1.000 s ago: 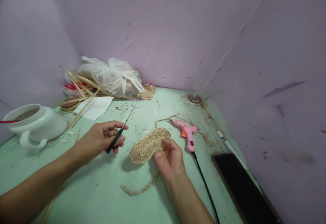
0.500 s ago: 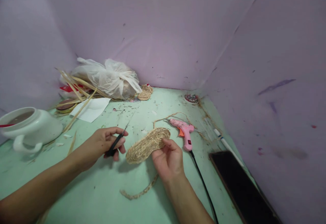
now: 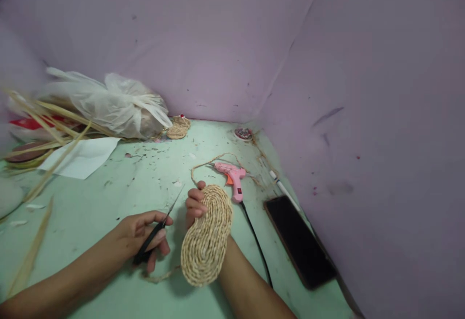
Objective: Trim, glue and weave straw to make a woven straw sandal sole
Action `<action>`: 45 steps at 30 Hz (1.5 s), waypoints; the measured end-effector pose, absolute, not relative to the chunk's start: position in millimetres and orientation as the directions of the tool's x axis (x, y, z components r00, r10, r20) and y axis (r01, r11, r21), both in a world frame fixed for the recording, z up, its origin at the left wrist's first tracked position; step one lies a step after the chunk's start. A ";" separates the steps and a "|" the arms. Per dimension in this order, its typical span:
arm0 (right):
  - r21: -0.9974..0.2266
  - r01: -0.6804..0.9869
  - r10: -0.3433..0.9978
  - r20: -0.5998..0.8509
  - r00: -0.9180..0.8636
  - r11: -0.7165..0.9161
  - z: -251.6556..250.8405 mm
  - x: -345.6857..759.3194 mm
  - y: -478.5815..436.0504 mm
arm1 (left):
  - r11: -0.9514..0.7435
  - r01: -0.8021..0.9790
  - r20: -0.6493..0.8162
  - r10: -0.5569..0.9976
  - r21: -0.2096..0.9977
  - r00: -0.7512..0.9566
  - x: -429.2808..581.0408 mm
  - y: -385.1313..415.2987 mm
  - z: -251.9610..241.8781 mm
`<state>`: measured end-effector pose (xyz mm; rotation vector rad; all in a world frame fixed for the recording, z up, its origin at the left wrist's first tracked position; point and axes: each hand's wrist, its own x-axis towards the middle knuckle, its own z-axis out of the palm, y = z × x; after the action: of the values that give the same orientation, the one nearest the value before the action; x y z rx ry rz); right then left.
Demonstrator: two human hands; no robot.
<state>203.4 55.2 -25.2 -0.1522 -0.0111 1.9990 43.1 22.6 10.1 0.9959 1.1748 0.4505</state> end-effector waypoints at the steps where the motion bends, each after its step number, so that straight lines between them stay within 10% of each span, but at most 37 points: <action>1: -0.091 -0.891 0.893 -0.121 -0.434 -0.445 -22.7 204.3 54.9 | 0.519 0.193 -0.552 0.754 0.833 0.356 42.9 23.2 9.9; 27: -0.367 -0.865 0.935 -0.044 -0.352 -0.343 -33.2 206.8 50.5 | 0.488 0.169 -0.516 0.792 0.856 0.326 40.6 24.7 5.6; 45: -0.239 -0.892 0.911 -0.253 -0.325 -0.384 -30.3 204.5 59.7 | 0.492 0.163 -0.518 0.804 0.855 0.292 39.3 26.0 4.6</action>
<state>204.5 59.7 -30.3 -0.4127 -0.0662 1.9221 39.3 26.0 4.6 1.0002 1.2278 0.5391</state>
